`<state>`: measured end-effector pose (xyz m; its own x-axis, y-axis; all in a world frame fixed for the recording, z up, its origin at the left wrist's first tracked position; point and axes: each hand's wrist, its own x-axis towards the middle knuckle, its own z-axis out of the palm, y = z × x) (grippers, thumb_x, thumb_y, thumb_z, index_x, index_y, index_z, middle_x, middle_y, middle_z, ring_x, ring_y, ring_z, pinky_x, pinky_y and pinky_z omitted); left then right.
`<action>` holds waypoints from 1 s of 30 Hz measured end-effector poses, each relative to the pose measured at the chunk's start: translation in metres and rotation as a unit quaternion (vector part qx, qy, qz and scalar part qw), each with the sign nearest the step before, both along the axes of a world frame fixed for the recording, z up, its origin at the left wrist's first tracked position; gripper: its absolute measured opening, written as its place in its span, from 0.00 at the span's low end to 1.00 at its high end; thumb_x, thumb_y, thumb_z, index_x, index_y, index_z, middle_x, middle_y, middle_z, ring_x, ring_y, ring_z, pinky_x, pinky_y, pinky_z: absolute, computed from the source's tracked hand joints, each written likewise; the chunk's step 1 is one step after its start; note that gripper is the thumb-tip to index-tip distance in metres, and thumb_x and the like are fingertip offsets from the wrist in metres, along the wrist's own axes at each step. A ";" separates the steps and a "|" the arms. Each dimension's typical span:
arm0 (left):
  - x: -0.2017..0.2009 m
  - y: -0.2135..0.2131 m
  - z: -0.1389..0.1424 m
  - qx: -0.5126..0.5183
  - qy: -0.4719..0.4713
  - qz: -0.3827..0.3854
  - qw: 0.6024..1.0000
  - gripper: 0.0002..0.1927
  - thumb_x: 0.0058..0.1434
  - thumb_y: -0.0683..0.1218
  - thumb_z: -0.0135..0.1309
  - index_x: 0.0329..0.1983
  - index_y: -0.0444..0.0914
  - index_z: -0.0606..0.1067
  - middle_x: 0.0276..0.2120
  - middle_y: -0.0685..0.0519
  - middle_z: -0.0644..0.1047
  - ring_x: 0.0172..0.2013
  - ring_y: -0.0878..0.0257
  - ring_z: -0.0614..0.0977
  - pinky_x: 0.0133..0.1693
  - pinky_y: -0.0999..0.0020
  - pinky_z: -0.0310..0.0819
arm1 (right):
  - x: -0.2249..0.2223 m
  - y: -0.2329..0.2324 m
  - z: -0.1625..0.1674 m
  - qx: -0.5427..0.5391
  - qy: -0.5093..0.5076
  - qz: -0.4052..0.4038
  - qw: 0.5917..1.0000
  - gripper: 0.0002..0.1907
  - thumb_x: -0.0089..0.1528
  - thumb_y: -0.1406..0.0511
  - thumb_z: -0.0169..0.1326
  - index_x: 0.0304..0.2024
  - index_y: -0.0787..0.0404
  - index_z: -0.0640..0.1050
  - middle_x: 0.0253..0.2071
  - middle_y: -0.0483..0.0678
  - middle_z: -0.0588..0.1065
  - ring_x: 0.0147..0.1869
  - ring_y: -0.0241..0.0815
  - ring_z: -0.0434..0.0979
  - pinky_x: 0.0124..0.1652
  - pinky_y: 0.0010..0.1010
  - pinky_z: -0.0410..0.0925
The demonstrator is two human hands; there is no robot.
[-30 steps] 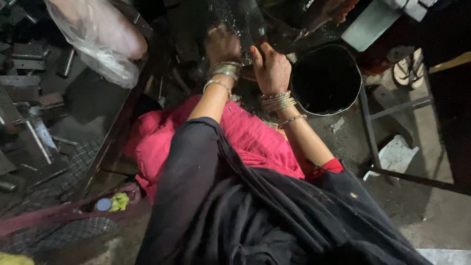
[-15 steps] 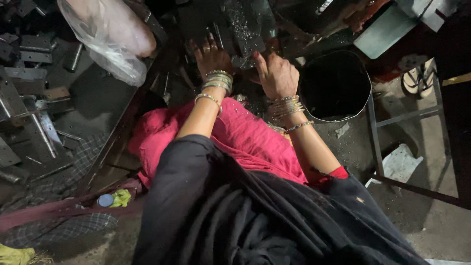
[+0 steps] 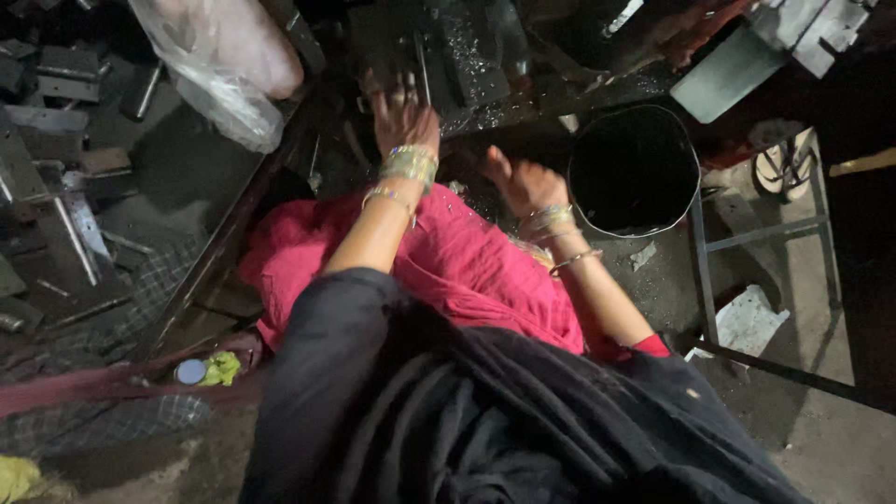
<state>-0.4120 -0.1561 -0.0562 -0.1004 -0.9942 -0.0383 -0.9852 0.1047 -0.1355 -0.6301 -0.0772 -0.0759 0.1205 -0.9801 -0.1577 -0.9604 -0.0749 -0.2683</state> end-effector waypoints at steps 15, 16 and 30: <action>-0.006 -0.022 -0.019 -0.034 0.035 0.015 0.999 0.21 0.72 0.49 0.43 0.64 0.39 0.76 0.74 0.48 0.64 0.72 0.53 0.62 0.72 0.29 0.27 | -0.008 0.006 -0.028 -0.032 0.054 0.044 0.997 0.25 0.72 0.48 0.43 0.55 0.56 0.80 0.32 0.63 0.78 0.34 0.65 0.78 0.32 0.53 0.70; -0.006 -0.024 -0.020 0.005 0.042 0.013 0.999 0.21 0.74 0.48 0.43 0.65 0.39 0.75 0.75 0.48 0.64 0.73 0.53 0.63 0.73 0.29 0.28 | -0.010 0.001 -0.026 -0.105 0.092 0.105 0.985 0.26 0.72 0.51 0.44 0.67 0.53 0.77 0.32 0.63 0.78 0.32 0.66 0.79 0.29 0.54 0.70; 0.009 -0.068 -0.010 -0.240 0.079 0.036 0.967 0.24 0.68 0.50 0.44 0.63 0.41 0.78 0.67 0.48 0.71 0.71 0.49 0.62 0.71 0.40 0.34 | -0.006 -0.001 -0.025 -0.002 0.028 -0.025 0.999 0.37 0.72 0.40 0.40 0.31 0.62 0.82 0.31 0.61 0.79 0.38 0.62 0.81 0.38 0.50 0.73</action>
<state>-0.4033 -0.2245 -0.0666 0.0034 -0.8985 0.4390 -1.0000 -0.0034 0.0008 -0.6358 -0.0785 -0.1006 0.0628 -0.9852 -0.1594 -0.9766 -0.0277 -0.2135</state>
